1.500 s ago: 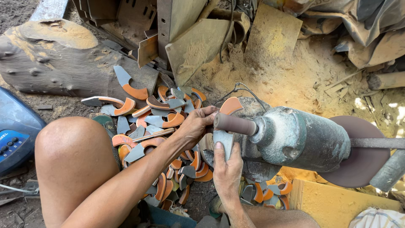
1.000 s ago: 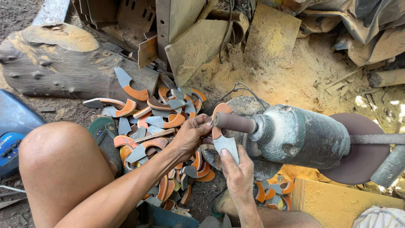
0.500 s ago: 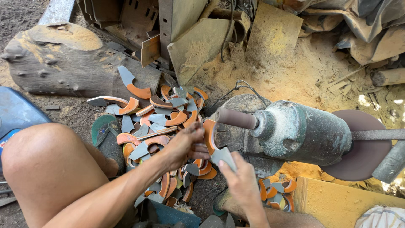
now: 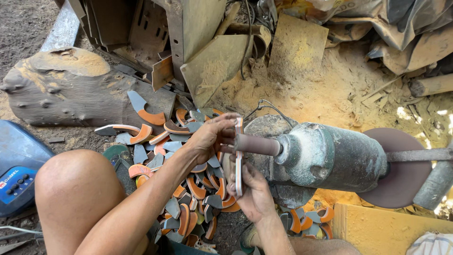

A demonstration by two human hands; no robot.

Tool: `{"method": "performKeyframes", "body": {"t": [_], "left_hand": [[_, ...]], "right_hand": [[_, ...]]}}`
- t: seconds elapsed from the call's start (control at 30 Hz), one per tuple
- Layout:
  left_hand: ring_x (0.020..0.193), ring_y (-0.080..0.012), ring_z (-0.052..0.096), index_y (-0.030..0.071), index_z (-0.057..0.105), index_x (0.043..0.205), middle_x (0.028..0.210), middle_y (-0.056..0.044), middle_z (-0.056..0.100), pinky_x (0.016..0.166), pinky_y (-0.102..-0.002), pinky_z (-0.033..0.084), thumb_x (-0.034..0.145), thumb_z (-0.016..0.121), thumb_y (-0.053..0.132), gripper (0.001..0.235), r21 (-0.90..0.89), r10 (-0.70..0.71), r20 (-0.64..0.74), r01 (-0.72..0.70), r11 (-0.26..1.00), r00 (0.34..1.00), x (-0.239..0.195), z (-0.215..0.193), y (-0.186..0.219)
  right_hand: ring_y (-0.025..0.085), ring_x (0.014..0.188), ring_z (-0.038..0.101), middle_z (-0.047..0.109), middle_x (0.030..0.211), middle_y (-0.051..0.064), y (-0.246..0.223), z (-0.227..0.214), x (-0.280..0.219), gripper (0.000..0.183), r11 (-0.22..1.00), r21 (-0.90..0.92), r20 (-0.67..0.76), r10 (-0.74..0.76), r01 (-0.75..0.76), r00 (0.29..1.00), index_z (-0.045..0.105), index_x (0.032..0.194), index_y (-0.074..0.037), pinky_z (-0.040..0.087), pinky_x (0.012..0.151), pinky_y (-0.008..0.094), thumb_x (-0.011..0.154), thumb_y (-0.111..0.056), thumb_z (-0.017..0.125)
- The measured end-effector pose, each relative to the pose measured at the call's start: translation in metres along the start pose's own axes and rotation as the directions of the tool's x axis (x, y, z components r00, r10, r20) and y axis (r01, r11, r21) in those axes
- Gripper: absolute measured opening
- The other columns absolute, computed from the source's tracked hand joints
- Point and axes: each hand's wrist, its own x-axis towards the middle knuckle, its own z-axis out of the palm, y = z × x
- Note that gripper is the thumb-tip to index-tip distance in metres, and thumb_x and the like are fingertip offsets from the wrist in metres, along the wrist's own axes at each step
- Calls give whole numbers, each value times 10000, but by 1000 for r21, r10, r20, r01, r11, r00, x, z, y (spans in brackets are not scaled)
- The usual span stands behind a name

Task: The person sits on the ground and uses a bench grinder to smooth the edges of small curved wooden pieces. They pick up each piece from a pile, press it against the rotating grinding wheel, and then place it back down, repeating the process continuously.

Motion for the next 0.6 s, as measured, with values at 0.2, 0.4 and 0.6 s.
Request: {"method": "performKeyframes", "body": {"t": [0.2,0.4,0.6], "left_hand": [[858,-197,758,101,582,1365,1028,-160,767,735,-350,613,965,613,280,440,27,83,4,-83,996,997,3,9,15],[892,-197,752,85,587,1394,1055,-161,776,789,-343,623,973,621,257,456,56,112,7,-113,992,994,6,10,14],[727,-191,660,134,617,1357,887,-123,640,592,-368,592,1004,551,301,396,137,-30,-12,32,990,999,4,6,0]], "right_hand": [[153,716,588,617,859,64,-1,-26,22,357,998,37,18,-56,55,998,571,1331,-50,483,621,283,991,-145,621],[154,735,599,633,894,62,-2,-27,24,303,998,46,121,-59,53,991,584,1293,-65,502,631,274,1006,-146,634],[177,796,672,658,894,82,16,-18,2,318,998,63,-64,1,3,998,574,1233,-36,558,618,296,977,-214,636]]}}
